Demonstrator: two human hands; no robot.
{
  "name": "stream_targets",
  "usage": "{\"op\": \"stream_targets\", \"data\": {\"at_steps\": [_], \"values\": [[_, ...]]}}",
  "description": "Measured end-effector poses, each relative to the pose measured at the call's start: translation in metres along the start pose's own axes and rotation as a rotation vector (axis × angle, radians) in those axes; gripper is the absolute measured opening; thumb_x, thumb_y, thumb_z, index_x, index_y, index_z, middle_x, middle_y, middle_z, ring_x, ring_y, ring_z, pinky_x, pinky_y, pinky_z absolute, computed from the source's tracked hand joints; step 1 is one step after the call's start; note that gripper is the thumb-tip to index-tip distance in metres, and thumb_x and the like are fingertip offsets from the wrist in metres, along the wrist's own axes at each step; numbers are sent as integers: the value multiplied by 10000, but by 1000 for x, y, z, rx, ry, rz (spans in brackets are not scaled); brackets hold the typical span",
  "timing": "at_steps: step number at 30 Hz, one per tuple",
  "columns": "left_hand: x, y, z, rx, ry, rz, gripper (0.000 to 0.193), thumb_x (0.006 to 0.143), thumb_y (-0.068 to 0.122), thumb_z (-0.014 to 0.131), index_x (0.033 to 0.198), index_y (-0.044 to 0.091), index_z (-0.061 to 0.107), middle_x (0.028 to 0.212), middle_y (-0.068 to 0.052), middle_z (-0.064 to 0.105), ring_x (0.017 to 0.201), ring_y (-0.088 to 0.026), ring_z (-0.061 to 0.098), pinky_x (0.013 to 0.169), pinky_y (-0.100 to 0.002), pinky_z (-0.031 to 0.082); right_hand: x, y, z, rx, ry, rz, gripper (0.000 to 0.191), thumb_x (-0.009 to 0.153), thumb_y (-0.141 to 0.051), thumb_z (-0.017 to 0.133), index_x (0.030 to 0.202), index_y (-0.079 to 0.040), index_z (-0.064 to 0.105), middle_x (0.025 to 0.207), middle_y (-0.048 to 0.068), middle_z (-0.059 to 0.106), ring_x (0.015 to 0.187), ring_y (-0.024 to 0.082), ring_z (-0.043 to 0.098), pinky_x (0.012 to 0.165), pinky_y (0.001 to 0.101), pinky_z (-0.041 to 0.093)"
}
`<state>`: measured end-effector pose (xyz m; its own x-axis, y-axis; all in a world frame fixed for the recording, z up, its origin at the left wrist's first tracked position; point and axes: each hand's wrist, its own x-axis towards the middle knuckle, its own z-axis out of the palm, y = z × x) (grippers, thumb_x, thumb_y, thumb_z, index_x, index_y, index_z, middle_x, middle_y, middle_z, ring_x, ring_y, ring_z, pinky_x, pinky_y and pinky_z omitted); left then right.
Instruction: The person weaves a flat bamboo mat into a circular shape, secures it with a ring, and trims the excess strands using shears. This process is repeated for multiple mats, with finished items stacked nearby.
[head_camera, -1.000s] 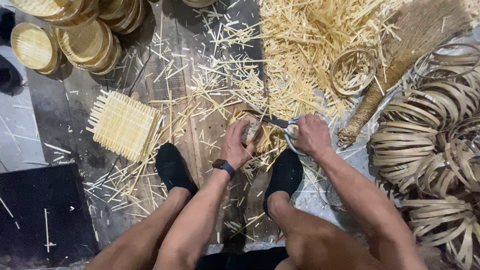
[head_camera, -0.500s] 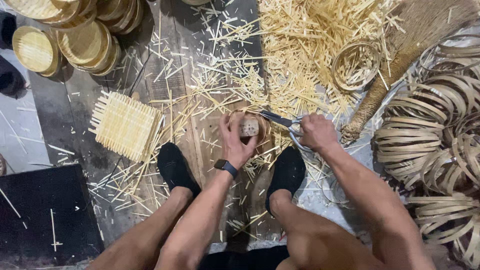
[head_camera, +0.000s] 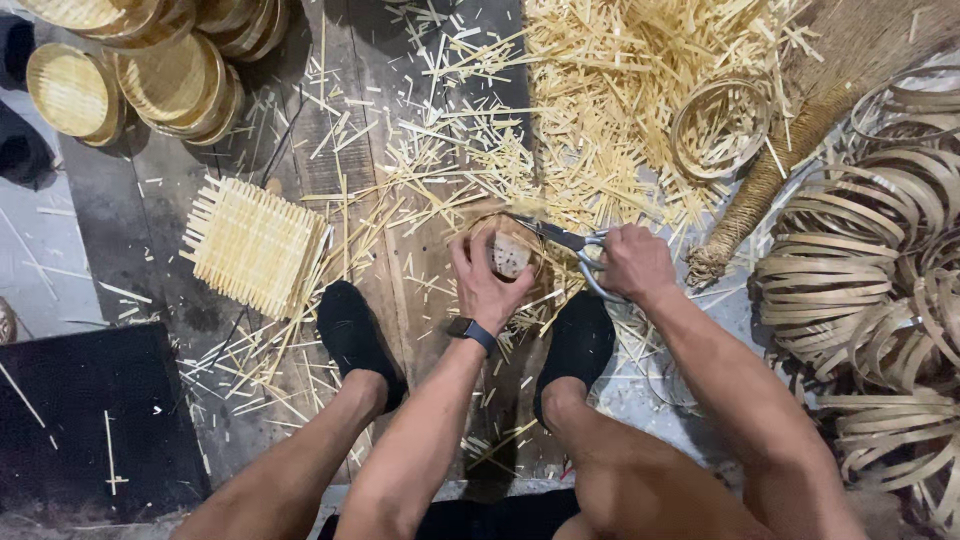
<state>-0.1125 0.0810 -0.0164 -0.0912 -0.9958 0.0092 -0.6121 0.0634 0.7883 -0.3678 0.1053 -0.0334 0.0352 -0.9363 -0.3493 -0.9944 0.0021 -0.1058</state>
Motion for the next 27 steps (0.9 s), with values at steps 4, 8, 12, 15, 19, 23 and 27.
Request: {"op": "stream_targets", "data": {"at_steps": [4, 8, 12, 15, 19, 23, 27], "values": [[-3, 2, 4, 28, -12, -35, 762, 687, 267, 864, 1351, 93, 533, 1375, -210, 497, 1303, -421, 494, 1099, -499, 444, -3, 1, -5, 71, 116, -29, 457, 869, -420, 707, 1008, 12, 651, 946, 202, 645, 901, 360, 653, 796, 488, 548], [5, -6, -4, 10, -80, 186, 719, 666, 170, 807, 1339, 101, 564, 1434, -210, 504, 1352, -426, 487, 1150, -512, 422, 2, -10, -12, -9, 264, -111, 575, 711, -498, 740, 940, 21, 652, 884, 205, 642, 870, 362, 657, 782, 476, 555], [11, -8, -20, -4, -155, 238, 755, 624, 123, 778, 1351, 105, 578, 1417, -246, 482, 1347, -441, 459, 1159, -515, 400, 5, -3, -21, 29, -165, 40, 470, 831, -456, 700, 1035, -34, 664, 963, 171, 645, 937, 322, 668, 823, 454, 568], [5, -1, -19, 0, -53, 137, 787, 629, 148, 830, 1351, 69, 528, 1377, -286, 449, 1311, -460, 437, 1114, -508, 399, -1, 6, -25, 56, -117, 16, 457, 859, -447, 695, 1074, -45, 664, 1007, 160, 647, 965, 332, 662, 853, 460, 553], [0, 3, -9, -67, -65, -11, 814, 711, 177, 834, 1403, 26, 434, 1341, -228, 518, 1268, -401, 516, 1093, -471, 443, -1, -1, -17, 0, 197, -106, 663, 690, -524, 796, 960, 65, 653, 896, 231, 629, 868, 379, 652, 759, 469, 556], [0, -6, -11, -71, -72, 149, 775, 738, 122, 800, 1418, 41, 437, 1336, -237, 557, 1271, -415, 539, 1106, -482, 450, 7, -12, 0, 2, 159, -54, 556, 740, -471, 761, 972, 25, 665, 907, 196, 637, 857, 349, 662, 757, 470, 566], [0, -11, -12, -66, -86, 78, 732, 727, 69, 742, 1408, 34, 476, 1301, -228, 584, 1226, -419, 557, 1080, -477, 454, -2, 5, 1, 8, 56, -33, 464, 830, -443, 717, 1021, -21, 683, 967, 173, 654, 901, 340, 669, 778, 472, 569]]}}
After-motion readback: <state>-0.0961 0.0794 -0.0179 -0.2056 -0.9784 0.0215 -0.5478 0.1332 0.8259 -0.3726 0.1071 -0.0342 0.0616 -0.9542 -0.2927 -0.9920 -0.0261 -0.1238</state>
